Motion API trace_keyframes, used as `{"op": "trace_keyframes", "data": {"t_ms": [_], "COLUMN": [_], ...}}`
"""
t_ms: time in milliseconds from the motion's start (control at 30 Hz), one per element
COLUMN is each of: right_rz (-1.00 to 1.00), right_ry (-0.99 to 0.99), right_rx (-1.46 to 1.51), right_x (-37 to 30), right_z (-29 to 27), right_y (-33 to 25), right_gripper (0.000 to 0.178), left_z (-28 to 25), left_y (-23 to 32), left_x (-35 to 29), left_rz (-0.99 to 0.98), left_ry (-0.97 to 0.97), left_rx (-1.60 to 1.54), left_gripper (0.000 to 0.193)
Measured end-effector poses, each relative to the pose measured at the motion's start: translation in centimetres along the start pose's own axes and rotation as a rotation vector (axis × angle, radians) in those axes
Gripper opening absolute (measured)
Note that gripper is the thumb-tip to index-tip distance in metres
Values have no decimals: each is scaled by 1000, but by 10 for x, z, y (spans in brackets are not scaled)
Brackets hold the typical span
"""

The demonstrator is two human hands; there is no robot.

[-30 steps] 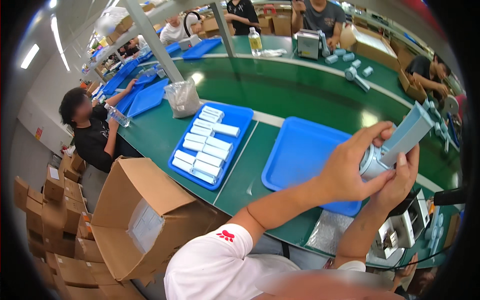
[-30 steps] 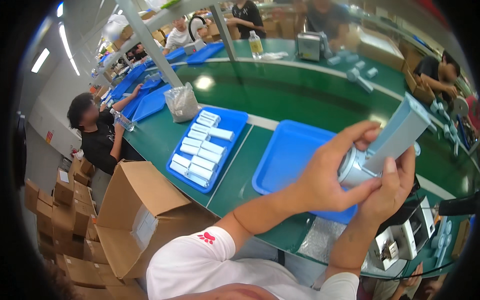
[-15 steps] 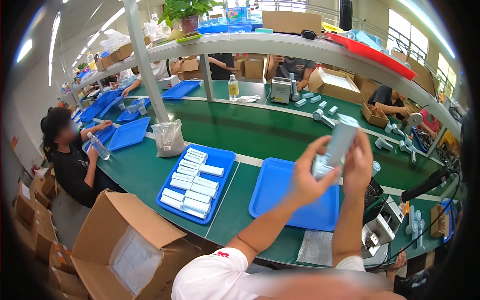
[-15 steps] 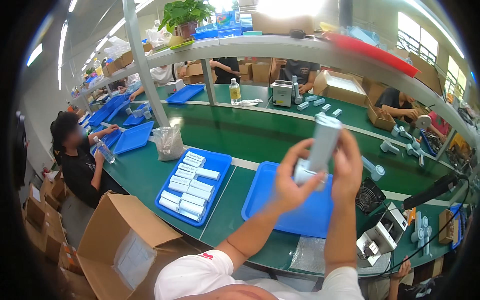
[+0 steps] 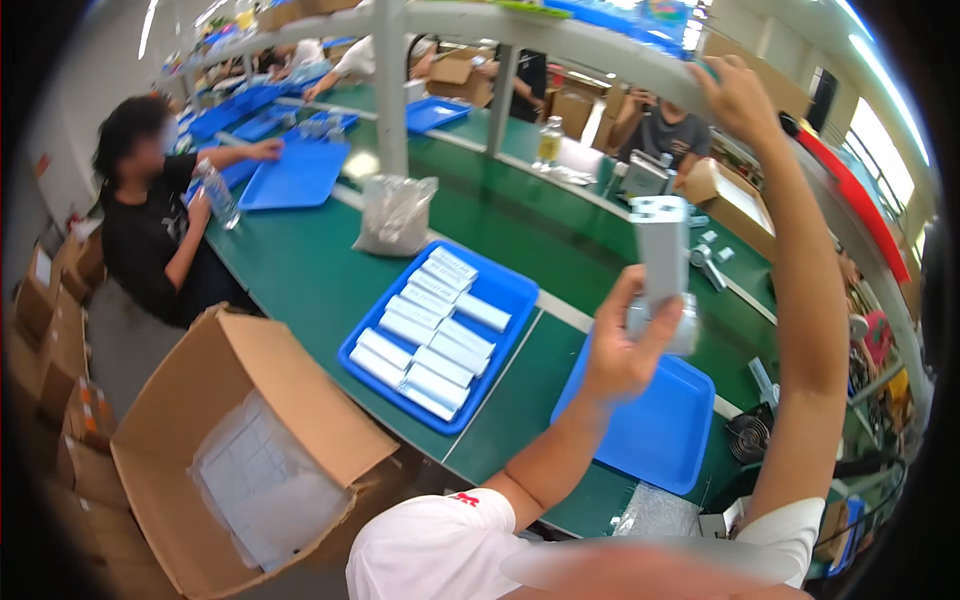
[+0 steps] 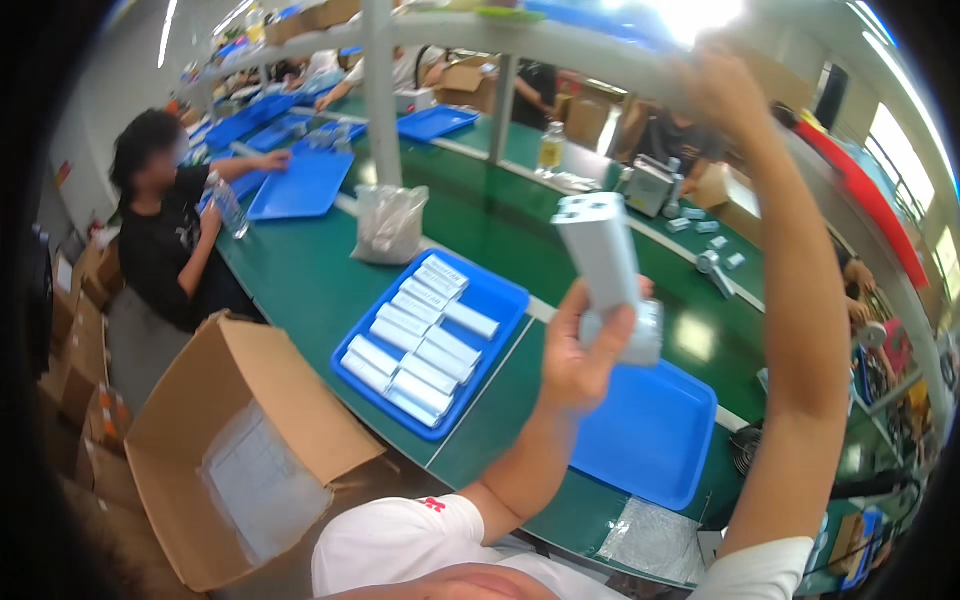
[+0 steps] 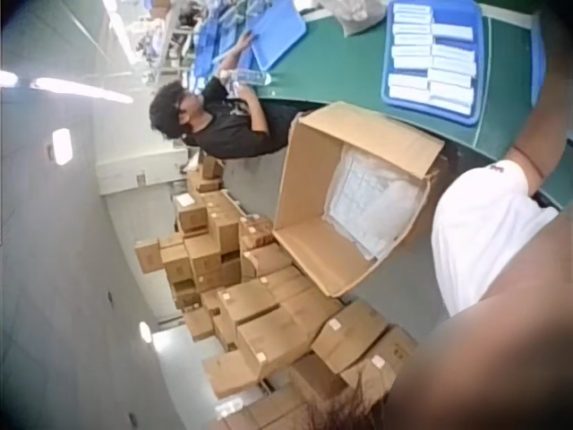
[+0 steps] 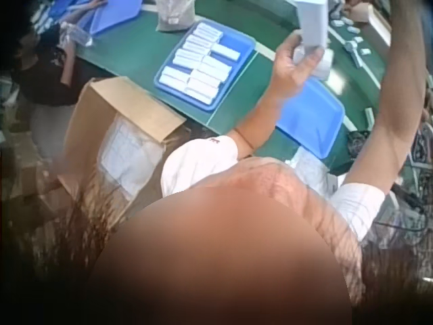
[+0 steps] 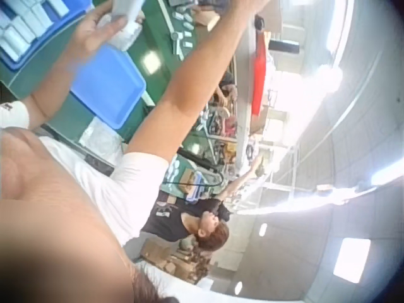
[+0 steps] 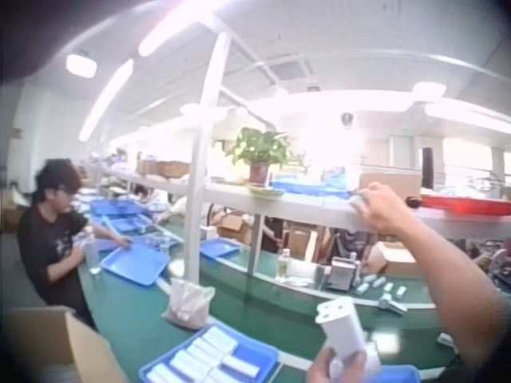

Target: The person assembles a small portable fan by inserting a cylindrical motor unit into a light blue plastic housing. They use a handheld black tool to secure the components, then attach a green foam filter and a white fan blade cover. The person handles multiple fan units one at a time, placing finished items into a blue tray.

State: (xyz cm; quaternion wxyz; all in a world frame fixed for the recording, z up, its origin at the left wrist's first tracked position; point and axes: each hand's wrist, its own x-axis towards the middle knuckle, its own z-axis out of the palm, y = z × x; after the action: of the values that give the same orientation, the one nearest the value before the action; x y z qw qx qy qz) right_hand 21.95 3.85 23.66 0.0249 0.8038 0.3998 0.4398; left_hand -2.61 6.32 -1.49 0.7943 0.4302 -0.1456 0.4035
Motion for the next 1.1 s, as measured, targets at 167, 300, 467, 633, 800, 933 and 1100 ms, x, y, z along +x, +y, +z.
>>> {"op": "trace_keyframes", "data": {"t_ms": [167, 300, 467, 633, 800, 933, 1100], "right_rz": [56, 118, 159, 158, 592, 624, 512], "right_ry": [20, 42, 375, 546, 429, 463, 591], "right_rx": [173, 318, 290, 941, 1322, 1543, 1613], "right_x": [15, 17, -38, -209, -343, -372, -391], "right_z": [19, 19, -25, -62, -80, -73, -60], "right_y": [25, 34, 1, -72, -84, -68, -40], "right_gripper": [45, 43, 42, 36, 30, 31, 33], "left_z": [4, 8, 17, 5, 42, 78, 106], "left_y": [10, 20, 12, 11, -20, -37, -56], "left_x": [-3, -2, -2, 2, -1, -20, -33], "left_rz": [-50, -60, 44, 56, 107, 47, -43], "left_ry": [-52, -48, -38, 32, -57, -203, -302], "left_rx": [-206, -163, -89, 145, 268, 378, 382], "left_gripper": [30, 27, 32, 34, 35, 39, 43]}}
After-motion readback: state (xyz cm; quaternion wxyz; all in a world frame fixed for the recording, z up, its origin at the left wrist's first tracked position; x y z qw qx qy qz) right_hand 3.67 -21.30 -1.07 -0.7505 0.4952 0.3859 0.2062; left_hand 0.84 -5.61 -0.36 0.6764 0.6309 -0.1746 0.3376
